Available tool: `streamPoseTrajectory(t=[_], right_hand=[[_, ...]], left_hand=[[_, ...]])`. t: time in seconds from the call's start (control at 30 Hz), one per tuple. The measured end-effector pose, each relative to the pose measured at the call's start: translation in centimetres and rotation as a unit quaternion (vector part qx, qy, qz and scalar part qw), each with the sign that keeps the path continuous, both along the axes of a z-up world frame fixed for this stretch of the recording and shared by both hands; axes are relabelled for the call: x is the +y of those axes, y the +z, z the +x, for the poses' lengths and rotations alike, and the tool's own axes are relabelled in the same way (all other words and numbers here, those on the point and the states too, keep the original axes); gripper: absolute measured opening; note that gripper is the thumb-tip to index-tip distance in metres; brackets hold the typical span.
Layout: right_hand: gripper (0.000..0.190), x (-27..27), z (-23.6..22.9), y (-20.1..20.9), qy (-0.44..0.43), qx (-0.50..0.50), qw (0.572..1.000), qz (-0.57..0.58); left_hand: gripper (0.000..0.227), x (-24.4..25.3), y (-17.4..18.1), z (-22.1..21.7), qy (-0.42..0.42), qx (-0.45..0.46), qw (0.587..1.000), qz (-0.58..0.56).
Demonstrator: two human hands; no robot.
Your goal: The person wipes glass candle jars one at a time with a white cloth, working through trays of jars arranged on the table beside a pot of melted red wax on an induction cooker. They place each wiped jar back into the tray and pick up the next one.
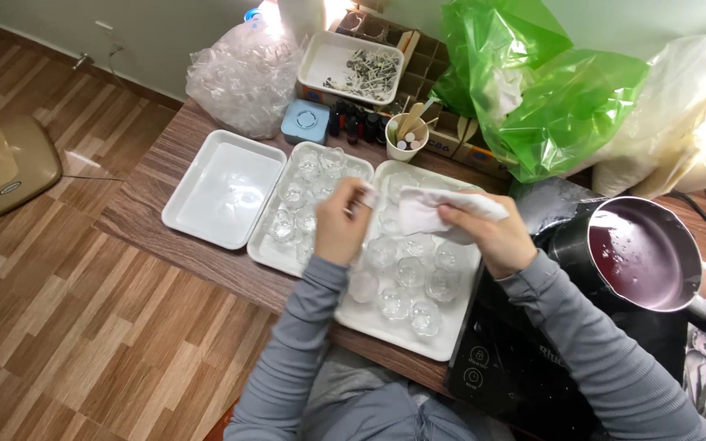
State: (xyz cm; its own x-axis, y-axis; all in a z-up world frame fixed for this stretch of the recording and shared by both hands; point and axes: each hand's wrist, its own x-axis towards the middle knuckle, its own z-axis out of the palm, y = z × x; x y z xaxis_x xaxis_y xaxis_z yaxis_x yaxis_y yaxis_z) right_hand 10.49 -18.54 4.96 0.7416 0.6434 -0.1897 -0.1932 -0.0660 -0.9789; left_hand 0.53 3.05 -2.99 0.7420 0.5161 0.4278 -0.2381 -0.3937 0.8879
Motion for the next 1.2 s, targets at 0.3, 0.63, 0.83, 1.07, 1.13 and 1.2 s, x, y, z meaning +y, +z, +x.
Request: streamPoseTrajectory(t=[0.3, 0.63, 0.83, 1.07, 1.13, 1.2], right_hand=[[0.02, 2.9, 1.0, -0.4, -0.041, -0.087, 0.995, 0.007], [0.018, 7.2, 2.1, -2.2, -0.08, -0.101, 0.991, -0.038], [0.018, 8.8, 2.7, -3.1, -0.085, -0.083, 0.993, -0.02], [0.024, 10.4, 4.6, -5.5, -0.089, -0.068, 0.994, 0.008], [0.027, 11.0, 5.1, -6.1, -0.085, -0.067, 0.994, 0.016], [0.027, 11.6, 5.4, -6.1, -0.089, -0.055, 0.994, 0.001]], left_hand=[[0.077, 9.9, -1.5, 5.4, 0.134, 0.309, 0.914, 0.226], [0.077, 10.7, -0.8, 7.3, 0.05, 0.406, 0.876, 0.254], [0.068, 12.1, -2.1, 7.2, 0.034, 0.389, 0.878, 0.278], [0.068, 12.5, -2.1, 7.7, 0.007, 0.392, 0.859, 0.33], [0.068, 12.5, -1.8, 7.8, -0.001, 0.396, 0.856, 0.331], [0.068, 12.5, -1.7, 8.0, -0.013, 0.409, 0.85, 0.332]])
